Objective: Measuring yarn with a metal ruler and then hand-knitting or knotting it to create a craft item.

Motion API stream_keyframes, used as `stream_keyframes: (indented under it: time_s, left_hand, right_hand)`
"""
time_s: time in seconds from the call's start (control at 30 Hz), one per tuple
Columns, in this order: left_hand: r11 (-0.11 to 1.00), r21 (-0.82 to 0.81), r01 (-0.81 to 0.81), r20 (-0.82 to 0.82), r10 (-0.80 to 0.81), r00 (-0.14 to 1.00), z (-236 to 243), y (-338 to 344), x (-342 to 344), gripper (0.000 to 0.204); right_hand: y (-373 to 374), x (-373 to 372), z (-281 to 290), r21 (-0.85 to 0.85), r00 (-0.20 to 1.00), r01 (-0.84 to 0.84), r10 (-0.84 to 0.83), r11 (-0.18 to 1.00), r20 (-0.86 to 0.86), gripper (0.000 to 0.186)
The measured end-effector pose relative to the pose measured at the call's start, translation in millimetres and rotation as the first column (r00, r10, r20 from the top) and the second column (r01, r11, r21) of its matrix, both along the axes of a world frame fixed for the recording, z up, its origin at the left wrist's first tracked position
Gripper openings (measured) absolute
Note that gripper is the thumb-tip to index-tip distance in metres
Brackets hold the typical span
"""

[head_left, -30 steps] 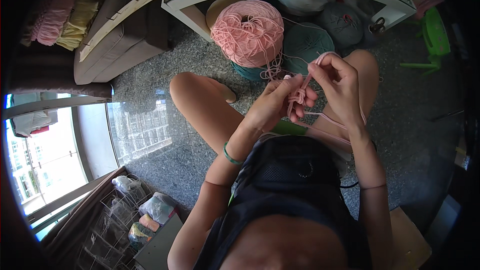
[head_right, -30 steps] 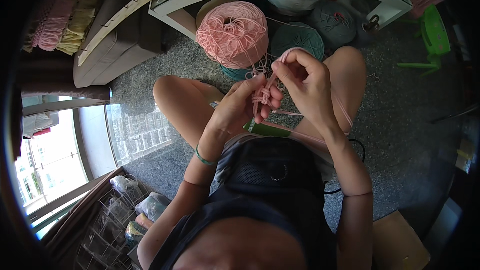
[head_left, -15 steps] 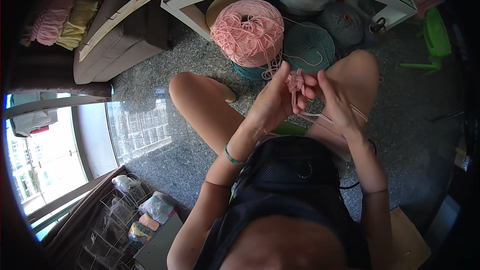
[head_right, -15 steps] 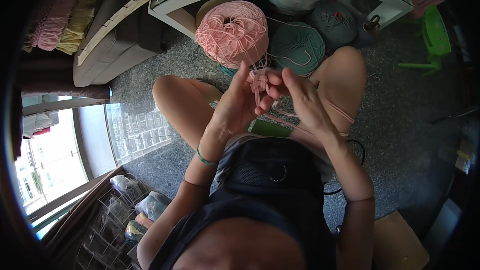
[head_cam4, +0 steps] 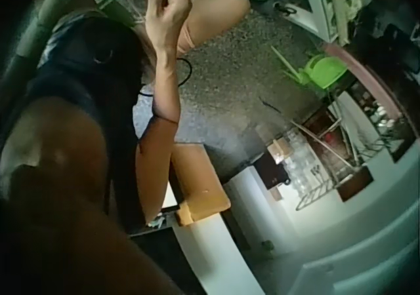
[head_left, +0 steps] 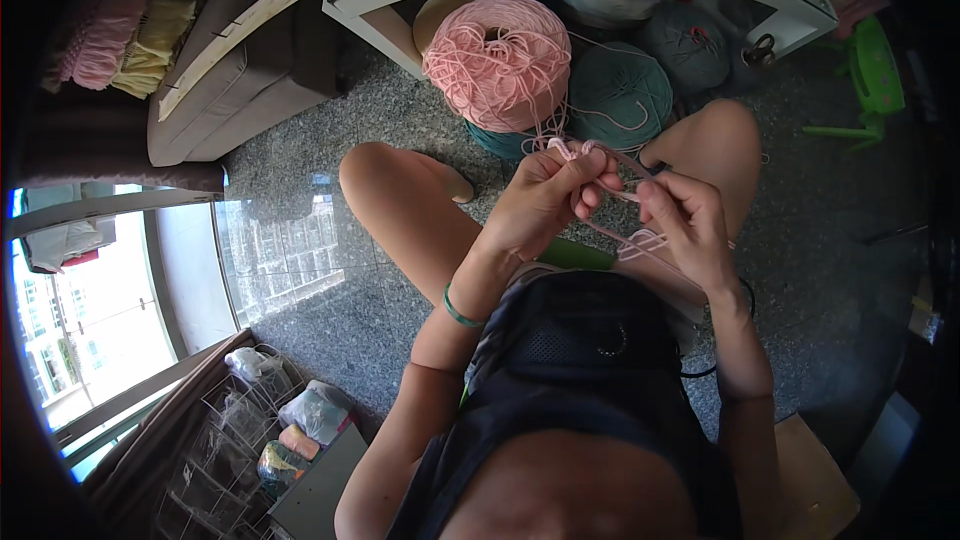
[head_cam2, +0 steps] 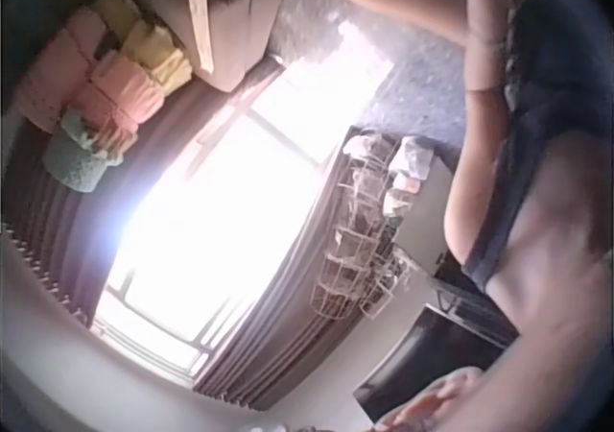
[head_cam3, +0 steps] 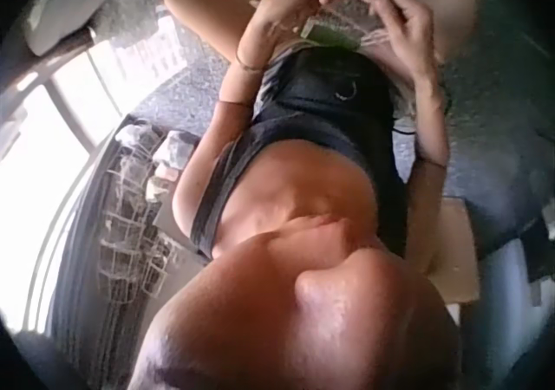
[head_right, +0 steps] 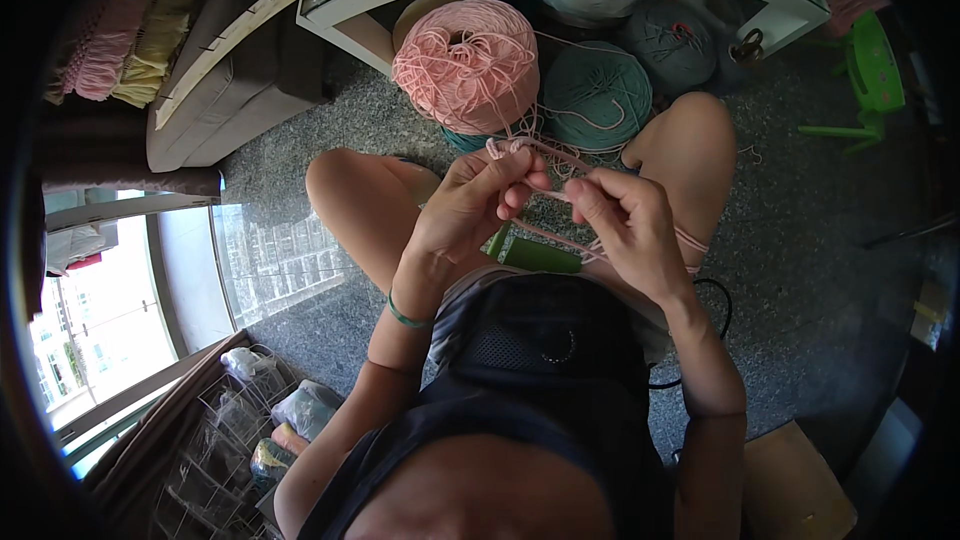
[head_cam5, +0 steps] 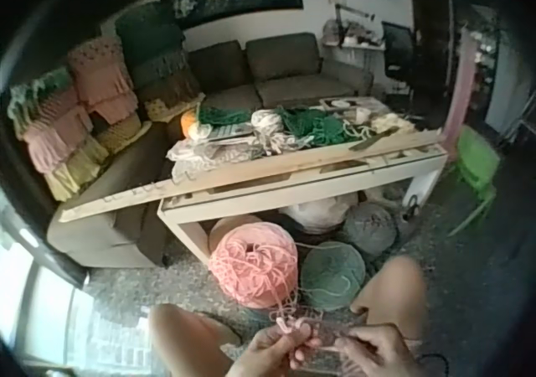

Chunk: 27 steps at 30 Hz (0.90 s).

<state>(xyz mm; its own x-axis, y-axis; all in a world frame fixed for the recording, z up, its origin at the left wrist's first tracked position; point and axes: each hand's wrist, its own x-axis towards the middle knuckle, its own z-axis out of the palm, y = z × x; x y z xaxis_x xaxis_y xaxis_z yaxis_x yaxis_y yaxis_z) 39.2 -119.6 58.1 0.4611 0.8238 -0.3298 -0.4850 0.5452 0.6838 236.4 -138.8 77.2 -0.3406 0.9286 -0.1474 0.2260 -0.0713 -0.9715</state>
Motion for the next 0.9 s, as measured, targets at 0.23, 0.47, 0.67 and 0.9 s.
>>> stream_keyframes:
  time_s: [0.23,0.47,0.67,0.9]
  left_hand:
    - [0.988,-0.04,-0.149,0.138,0.154,0.979,4,4,7,0.029]
    - [0.991,-0.105,-0.08,0.272,0.106,0.956,4,1,6,0.026]
    - [0.998,-0.009,-0.058,0.259,0.058,0.964,-10,1,3,0.023]
    - [0.995,0.094,-0.02,0.133,0.007,0.991,-5,0,3,0.026]
  right_hand:
    - [2,-7,-16,0.671,0.868,0.099,-0.394,0.735,0.303,0.03]
    - [-17,-31,-14,0.018,0.999,0.037,-0.037,0.999,-0.008,0.025]
    - [-24,-31,1,-0.114,0.996,-0.052,0.044,0.992,-0.072,0.023]
    - [-38,-31,5,0.086,0.986,-0.14,0.131,0.986,0.106,0.022]
